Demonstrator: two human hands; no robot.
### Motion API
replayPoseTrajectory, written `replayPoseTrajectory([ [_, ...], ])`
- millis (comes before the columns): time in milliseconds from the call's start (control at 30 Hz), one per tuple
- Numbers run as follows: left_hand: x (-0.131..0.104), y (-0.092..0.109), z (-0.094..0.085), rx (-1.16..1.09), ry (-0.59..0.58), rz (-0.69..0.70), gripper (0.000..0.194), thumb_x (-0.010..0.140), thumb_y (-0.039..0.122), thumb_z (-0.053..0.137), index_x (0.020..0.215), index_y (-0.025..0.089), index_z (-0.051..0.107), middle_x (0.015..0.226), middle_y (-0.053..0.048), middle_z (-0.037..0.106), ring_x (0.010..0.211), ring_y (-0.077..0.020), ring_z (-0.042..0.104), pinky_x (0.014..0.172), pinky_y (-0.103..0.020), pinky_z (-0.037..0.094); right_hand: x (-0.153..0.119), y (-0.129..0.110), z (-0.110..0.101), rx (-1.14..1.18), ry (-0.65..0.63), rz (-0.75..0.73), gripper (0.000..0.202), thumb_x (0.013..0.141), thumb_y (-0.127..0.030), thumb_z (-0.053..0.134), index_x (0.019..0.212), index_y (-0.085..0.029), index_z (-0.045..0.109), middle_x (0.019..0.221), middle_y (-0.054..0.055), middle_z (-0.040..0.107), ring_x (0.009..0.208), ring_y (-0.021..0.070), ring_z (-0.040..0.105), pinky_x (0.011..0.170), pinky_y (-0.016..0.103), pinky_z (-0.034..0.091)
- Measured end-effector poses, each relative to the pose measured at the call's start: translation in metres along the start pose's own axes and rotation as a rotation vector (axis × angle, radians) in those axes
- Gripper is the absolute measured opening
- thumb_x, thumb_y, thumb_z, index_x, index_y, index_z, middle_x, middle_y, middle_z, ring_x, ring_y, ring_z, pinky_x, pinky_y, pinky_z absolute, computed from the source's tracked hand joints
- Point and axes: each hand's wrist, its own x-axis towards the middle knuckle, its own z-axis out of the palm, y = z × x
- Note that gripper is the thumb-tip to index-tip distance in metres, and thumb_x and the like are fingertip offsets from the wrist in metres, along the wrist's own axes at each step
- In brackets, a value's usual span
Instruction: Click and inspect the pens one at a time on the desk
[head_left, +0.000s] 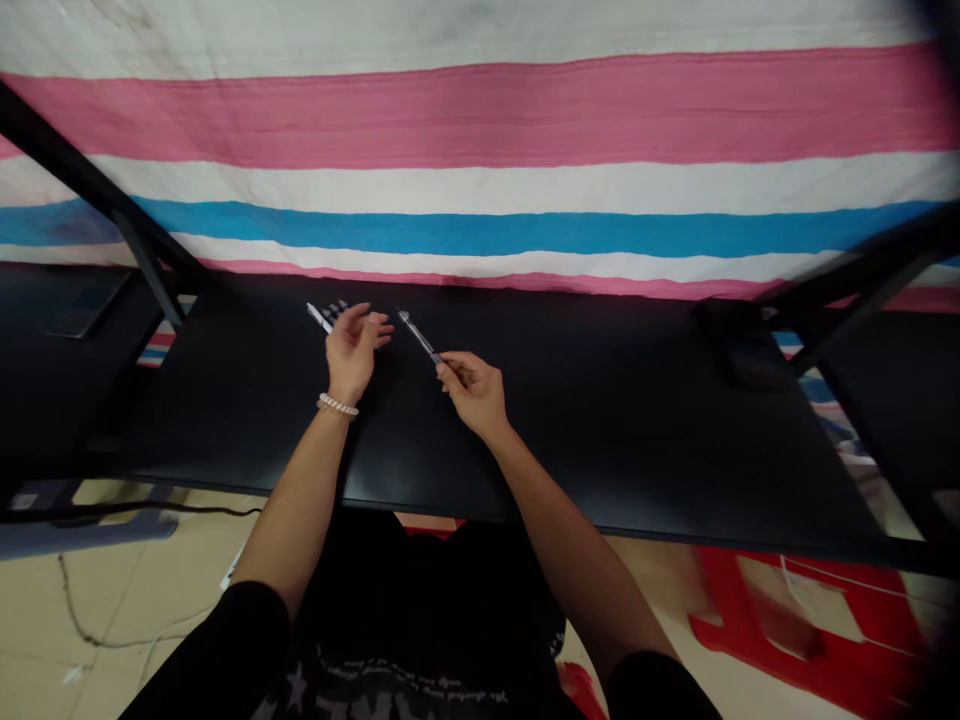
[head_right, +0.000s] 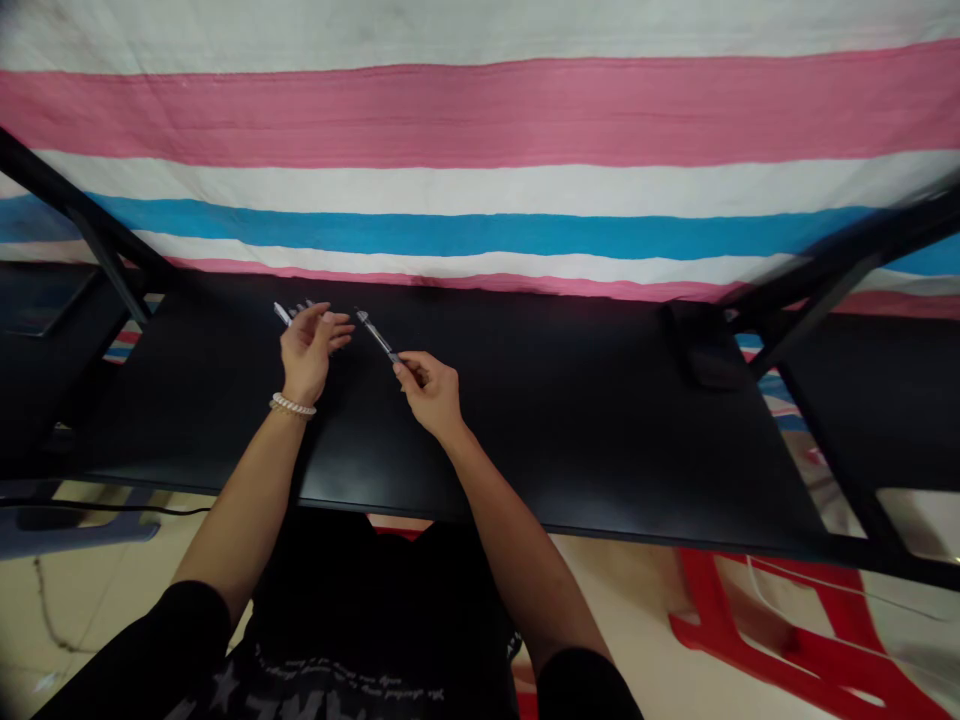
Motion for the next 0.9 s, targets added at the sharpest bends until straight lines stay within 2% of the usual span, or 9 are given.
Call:
replayPoseTrajectory([
  [67,-0.012,0.002,0.013,-0.125,-0.211,-0.140,0.036,0.082,0.043,0.077,0.108,0.019,0.067,0.095,-0.008,0.076,0.081,-0.0172,0.074,0.075,-0.030,0.058,0.001,-0.001,-0.001,0.078,-0.031,0.012,0.032,0.086,-0.049,0.068,0.099,-0.020,0.074,0.070,-0.001,0.067,0.054,0.0101,0.059,0.052,0.024,0.049],
  [167,-0.025,0.004,0.024,-0.226,-0.303,-0.223,0.032,0.083,0.044,0.077,0.097,0.017,0.068,0.093,-0.008,0.078,0.088,-0.0178,0.075,0.082,-0.031,0.058,0.004,-0.002,-0.003,0.127,-0.058,0.035,0.038,0.085,-0.054,0.068,0.100,-0.020,0.075,0.067,-0.002,0.067,0.051,0.0087,0.057,0.048,0.022,0.047],
  [333,-0.028,-0.001,0.026,-0.324,-0.291,-0.282,0.027,0.081,0.039,0.080,0.091,0.018,0.066,0.097,-0.008,0.079,0.098,-0.0194,0.075,0.092,-0.034,0.057,0.007,0.000,-0.003,0.137,-0.044,0.051,0.041,0.089,-0.056,0.062,0.102,-0.020,0.077,0.068,0.000,0.068,0.049,0.0103,0.060,0.046,0.024,0.051],
  [500,-0.026,-0.011,0.029,-0.342,-0.200,-0.315,0.025,0.085,0.037,0.077,0.090,0.015,0.066,0.093,-0.008,0.079,0.092,-0.0187,0.076,0.091,-0.035,0.057,0.006,-0.001,-0.003,0.044,0.087,-0.115,0.026,0.083,-0.044,0.073,0.101,-0.026,0.078,0.102,0.006,0.074,0.088,0.0171,0.072,0.078,0.033,0.061],
  [633,-0.026,-0.013,0.029,-0.355,-0.192,-0.315,0.023,0.087,0.037,0.075,0.093,0.017,0.065,0.099,-0.008,0.078,0.098,-0.0188,0.076,0.094,-0.035,0.056,0.010,0.000,-0.005,0.127,0.087,0.034,0.033,0.085,-0.053,0.069,0.095,-0.022,0.077,0.081,0.004,0.072,0.067,0.0150,0.069,0.063,0.031,0.060],
  [700,-0.026,-0.012,0.029,-0.362,-0.200,-0.315,0.023,0.087,0.037,0.076,0.093,0.018,0.065,0.100,-0.007,0.078,0.099,-0.0188,0.076,0.094,-0.035,0.055,0.012,0.002,-0.006,0.146,0.094,-0.009,0.030,0.080,-0.052,0.075,0.084,-0.023,0.076,0.088,0.005,0.073,0.075,0.0164,0.070,0.069,0.033,0.061],
  [767,-0.026,-0.011,0.030,-0.374,-0.201,-0.316,0.023,0.087,0.037,0.076,0.093,0.018,0.065,0.099,-0.007,0.078,0.099,-0.0185,0.075,0.095,-0.035,0.055,0.013,0.002,-0.008,0.170,0.104,-0.047,0.031,0.071,-0.050,0.083,0.089,-0.025,0.076,0.102,0.005,0.074,0.090,0.0185,0.071,0.079,0.035,0.062],
  [833,-0.026,-0.010,0.031,-0.383,-0.202,-0.322,0.022,0.087,0.037,0.075,0.093,0.018,0.064,0.098,-0.006,0.078,0.099,-0.0182,0.075,0.096,-0.035,0.054,0.013,0.002,-0.008,0.178,0.086,0.022,0.036,0.076,-0.053,0.078,0.098,-0.024,0.075,0.092,0.005,0.075,0.082,0.0177,0.072,0.074,0.035,0.062],
  [900,-0.025,-0.009,0.032,-0.390,-0.194,-0.322,0.020,0.088,0.036,0.074,0.092,0.019,0.064,0.096,-0.005,0.078,0.099,-0.0179,0.075,0.097,-0.036,0.054,0.012,0.000,-0.009,0.151,0.087,0.058,0.034,0.082,-0.055,0.071,0.093,-0.023,0.076,0.084,0.005,0.073,0.074,0.0169,0.071,0.068,0.033,0.062],
])
